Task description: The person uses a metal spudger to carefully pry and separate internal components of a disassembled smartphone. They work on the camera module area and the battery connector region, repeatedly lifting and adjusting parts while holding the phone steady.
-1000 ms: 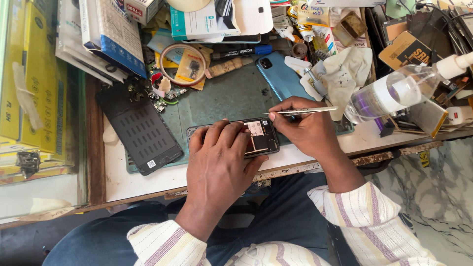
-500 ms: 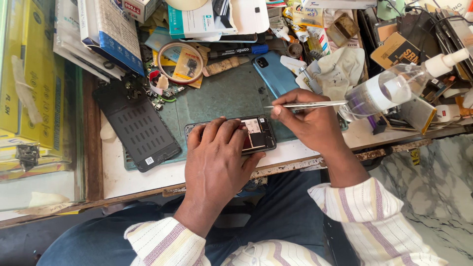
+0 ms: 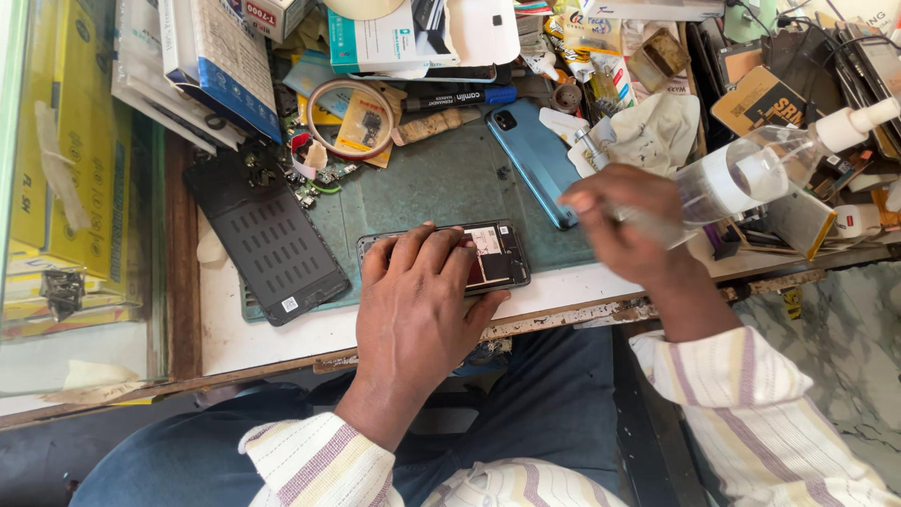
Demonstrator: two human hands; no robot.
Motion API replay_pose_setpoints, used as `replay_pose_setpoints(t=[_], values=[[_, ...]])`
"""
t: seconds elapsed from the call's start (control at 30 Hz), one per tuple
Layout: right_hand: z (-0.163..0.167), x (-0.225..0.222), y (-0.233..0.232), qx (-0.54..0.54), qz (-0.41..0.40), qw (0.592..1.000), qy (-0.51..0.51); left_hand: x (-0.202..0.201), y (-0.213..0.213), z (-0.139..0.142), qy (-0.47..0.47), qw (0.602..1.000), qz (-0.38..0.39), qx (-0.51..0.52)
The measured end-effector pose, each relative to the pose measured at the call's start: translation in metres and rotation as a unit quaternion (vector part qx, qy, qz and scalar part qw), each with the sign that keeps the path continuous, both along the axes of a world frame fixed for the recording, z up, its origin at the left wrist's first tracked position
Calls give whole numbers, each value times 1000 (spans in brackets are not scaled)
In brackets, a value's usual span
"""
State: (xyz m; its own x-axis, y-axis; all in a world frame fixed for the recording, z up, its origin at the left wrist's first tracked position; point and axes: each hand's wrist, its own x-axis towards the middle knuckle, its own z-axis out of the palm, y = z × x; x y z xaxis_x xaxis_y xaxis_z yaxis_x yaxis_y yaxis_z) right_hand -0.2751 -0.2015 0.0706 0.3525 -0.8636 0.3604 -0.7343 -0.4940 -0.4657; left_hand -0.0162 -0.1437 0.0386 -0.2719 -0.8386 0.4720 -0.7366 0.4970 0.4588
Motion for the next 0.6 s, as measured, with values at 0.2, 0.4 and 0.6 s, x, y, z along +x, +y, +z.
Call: replay_pose_setpoints(t=[0.2,0.4,0.6], values=[[1,15,3,-82,195,977,-16,-4,1,0,-5,1000,1,1],[0,4,0,-32,72,996,-30,-2,1,0,-19,1000,1,15],[-17,-1,10,50,73,986,-138,-6,1,0,-44,999,23,0]])
